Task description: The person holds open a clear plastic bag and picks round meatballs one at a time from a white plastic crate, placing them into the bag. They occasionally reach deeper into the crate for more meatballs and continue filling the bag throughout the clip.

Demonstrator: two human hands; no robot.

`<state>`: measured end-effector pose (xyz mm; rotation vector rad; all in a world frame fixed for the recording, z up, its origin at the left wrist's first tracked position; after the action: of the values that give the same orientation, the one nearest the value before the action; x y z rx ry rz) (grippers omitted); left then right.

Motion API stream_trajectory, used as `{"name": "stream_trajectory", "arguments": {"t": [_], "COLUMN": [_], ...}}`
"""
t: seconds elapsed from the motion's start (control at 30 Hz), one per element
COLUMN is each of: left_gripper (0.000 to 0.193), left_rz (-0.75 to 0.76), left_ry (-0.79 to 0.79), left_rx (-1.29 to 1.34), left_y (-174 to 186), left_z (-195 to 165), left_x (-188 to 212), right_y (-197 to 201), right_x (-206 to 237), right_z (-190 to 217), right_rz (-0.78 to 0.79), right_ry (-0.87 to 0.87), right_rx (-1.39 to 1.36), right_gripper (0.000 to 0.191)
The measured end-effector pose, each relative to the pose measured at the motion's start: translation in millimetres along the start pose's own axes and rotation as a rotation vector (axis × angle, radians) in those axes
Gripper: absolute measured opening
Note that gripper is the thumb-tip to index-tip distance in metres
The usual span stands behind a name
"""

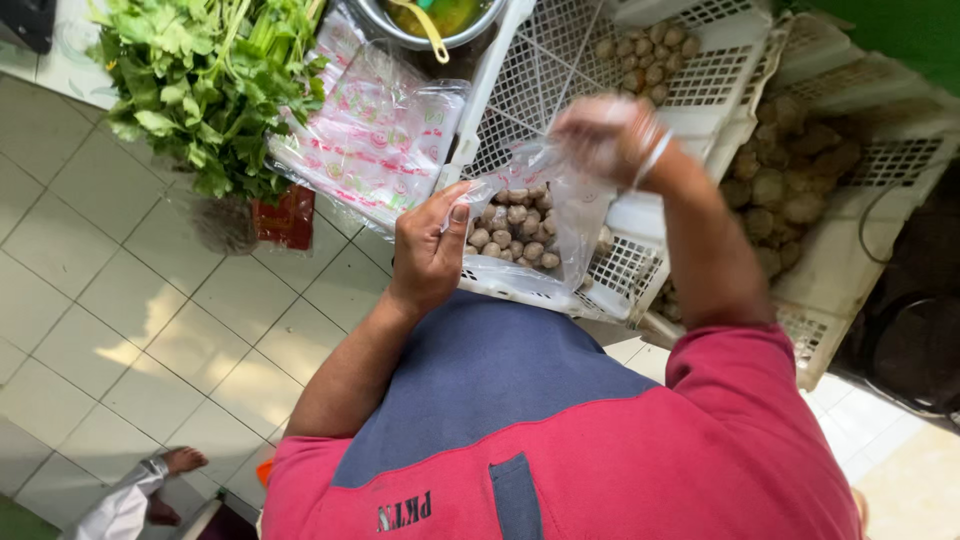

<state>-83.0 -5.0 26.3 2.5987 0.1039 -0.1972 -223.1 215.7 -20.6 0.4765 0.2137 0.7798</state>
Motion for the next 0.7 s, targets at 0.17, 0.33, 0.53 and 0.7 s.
{"name": "stream_trajectory", "arguments": {"t": [0.17,0.33,0.53,0.7], "left_gripper": [0.031,0.03,0.031,0.032], "left_rz": [-0.024,-0.035,-0.034,-0.012], "left_ry": [-0.038,-0.025,-0.029,-0.002], "left_rx": [-0.009,-0.017,-0.022,-0.009], "left_y": [3,3,1,0], "left_z": [-9,-6,-5,-6], "left_x": [-3,-2,-2,-1], "right_y": [105,82,70,53], "right_x": [-7,-22,-25,-31], "right_z": [-131,-193,-159,-162], "right_rz": [-0.458,-0.045,-0.361,-0.205], "right_ry": [-0.446,-0.915,-0.595,-0.743], "right_rx": [0.347,0.857,0.733,0.627], "right_gripper": [0.042,0.087,0.072,0.058]}}
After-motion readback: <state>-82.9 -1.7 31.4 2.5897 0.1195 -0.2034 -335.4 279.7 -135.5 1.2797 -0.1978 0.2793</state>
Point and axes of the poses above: each hand's wrist, its own x-axis away from the middle knuckle, its own y-axis out of the back of the hand, z = x × y, the point moved 8 cm from there along -x, towards the middle knuckle, and after that the axes turned 15 degrees about -x, right-handed, at the moved point
